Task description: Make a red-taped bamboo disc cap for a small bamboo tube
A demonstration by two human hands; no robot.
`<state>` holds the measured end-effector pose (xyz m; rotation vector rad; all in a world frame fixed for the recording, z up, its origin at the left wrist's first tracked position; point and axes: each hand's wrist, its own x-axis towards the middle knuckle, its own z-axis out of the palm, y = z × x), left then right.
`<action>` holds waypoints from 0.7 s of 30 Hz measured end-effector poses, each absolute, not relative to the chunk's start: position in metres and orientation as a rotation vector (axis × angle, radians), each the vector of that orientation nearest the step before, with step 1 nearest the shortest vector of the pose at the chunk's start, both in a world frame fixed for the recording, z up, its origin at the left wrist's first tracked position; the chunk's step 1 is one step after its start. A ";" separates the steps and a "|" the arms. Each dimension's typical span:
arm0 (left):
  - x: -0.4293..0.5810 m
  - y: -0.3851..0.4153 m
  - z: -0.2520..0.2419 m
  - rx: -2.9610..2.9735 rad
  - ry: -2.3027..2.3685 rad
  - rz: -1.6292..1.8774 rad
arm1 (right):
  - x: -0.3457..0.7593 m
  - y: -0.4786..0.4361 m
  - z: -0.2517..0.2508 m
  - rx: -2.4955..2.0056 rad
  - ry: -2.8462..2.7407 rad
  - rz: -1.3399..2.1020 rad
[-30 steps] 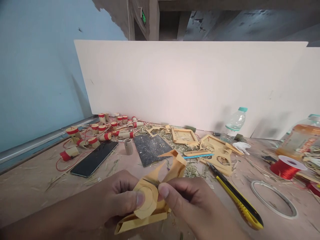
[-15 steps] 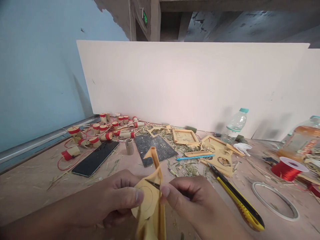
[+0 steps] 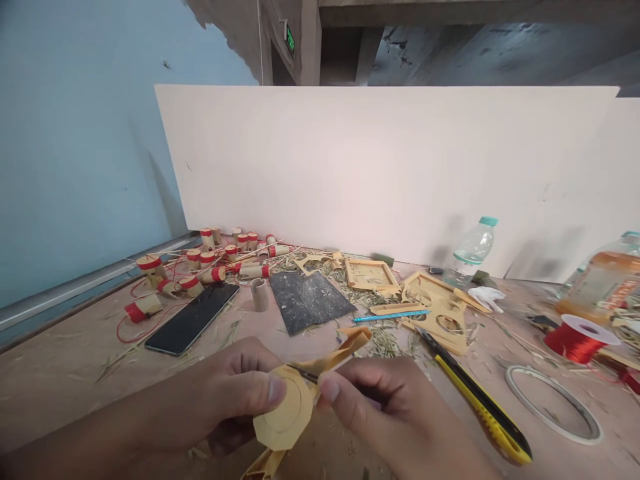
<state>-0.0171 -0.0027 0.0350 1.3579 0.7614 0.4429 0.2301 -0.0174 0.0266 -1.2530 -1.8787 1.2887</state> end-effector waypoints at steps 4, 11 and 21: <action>-0.016 -0.002 0.038 1.382 0.761 0.424 | 0.229 -0.018 0.028 -1.239 -1.897 1.259; -0.018 -0.001 0.039 1.389 0.770 0.376 | 0.229 -0.018 0.026 -1.250 -1.940 1.171; -0.022 -0.001 0.039 1.451 0.732 0.347 | 0.228 -0.018 0.022 -1.252 -1.826 1.240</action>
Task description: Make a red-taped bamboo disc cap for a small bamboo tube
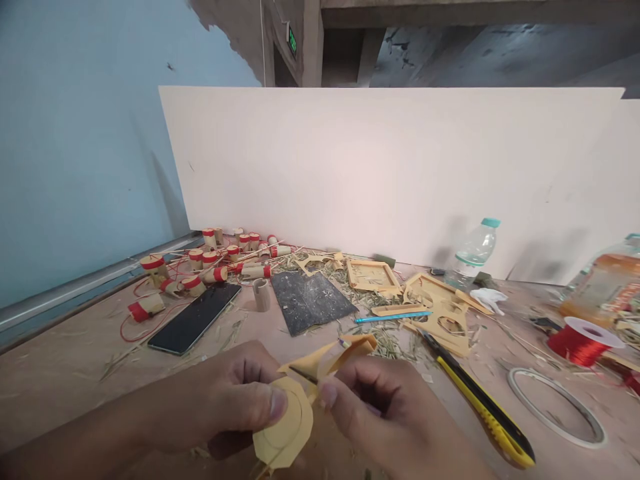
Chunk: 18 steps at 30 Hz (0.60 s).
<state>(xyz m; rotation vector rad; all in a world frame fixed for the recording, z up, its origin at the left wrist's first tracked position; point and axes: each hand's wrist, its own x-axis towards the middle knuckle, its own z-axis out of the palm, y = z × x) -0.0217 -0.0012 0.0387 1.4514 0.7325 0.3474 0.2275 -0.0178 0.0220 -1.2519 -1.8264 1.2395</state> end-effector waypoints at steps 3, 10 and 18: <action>-0.023 0.001 0.037 1.526 0.784 0.407 | 0.231 -0.014 0.019 -1.308 -1.752 1.150; -0.019 0.007 0.030 1.480 0.870 0.640 | 0.246 0.005 0.003 -1.383 -1.420 1.044; -0.022 0.013 0.026 1.505 0.745 0.570 | 0.222 0.003 -0.006 -1.209 -1.273 1.542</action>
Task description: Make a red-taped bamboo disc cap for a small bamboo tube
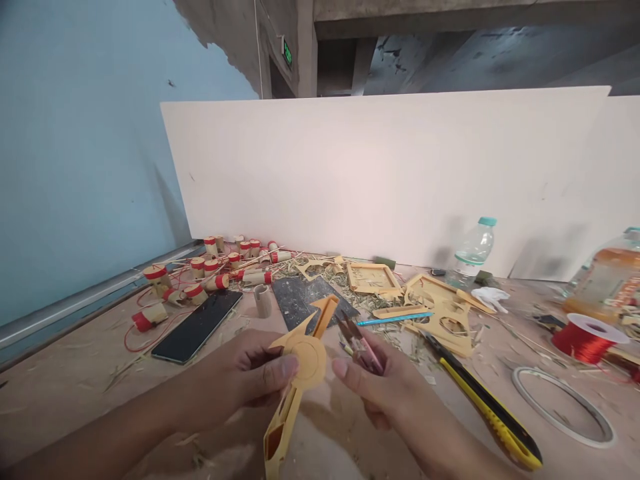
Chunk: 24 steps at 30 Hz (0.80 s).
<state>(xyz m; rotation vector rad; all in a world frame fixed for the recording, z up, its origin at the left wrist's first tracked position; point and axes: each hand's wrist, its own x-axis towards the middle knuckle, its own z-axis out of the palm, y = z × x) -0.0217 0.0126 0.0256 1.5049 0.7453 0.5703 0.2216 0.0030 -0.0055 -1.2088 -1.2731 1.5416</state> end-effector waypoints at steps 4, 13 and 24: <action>-0.020 0.010 0.027 1.524 0.684 0.526 | 0.217 0.006 -0.007 -1.036 -1.176 1.805; -0.019 0.002 0.025 1.392 0.538 0.511 | 0.218 0.013 -0.012 -1.047 -1.291 1.826; -0.026 0.033 0.015 1.215 1.169 1.264 | 0.252 0.035 -0.012 -1.274 -1.208 1.525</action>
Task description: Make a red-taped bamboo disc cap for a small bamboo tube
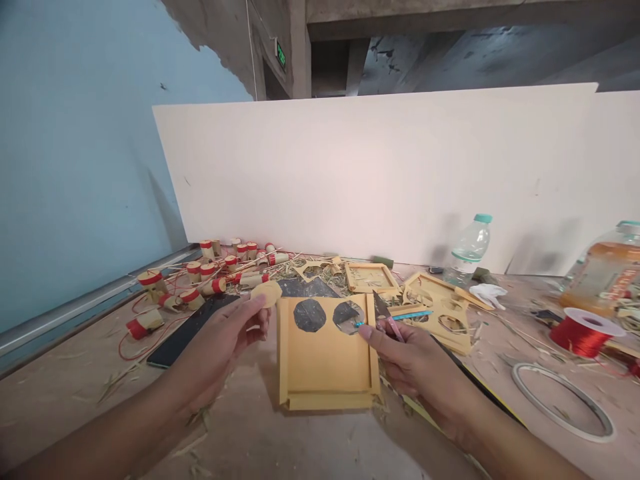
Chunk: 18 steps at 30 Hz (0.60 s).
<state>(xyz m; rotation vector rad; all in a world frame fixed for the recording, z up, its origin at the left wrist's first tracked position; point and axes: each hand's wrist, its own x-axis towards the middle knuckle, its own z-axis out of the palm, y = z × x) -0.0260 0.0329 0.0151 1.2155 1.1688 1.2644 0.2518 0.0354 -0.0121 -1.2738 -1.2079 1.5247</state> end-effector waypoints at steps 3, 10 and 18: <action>-0.032 0.036 0.016 1.261 1.257 1.320 | 0.259 0.037 -0.011 -1.359 -1.201 1.440; -0.020 0.018 0.012 1.419 1.250 1.116 | 0.263 0.024 0.008 -1.357 -1.296 0.879; 0.000 -0.005 -0.012 1.632 0.850 0.771 | 0.224 -0.019 0.000 -1.367 -1.424 1.355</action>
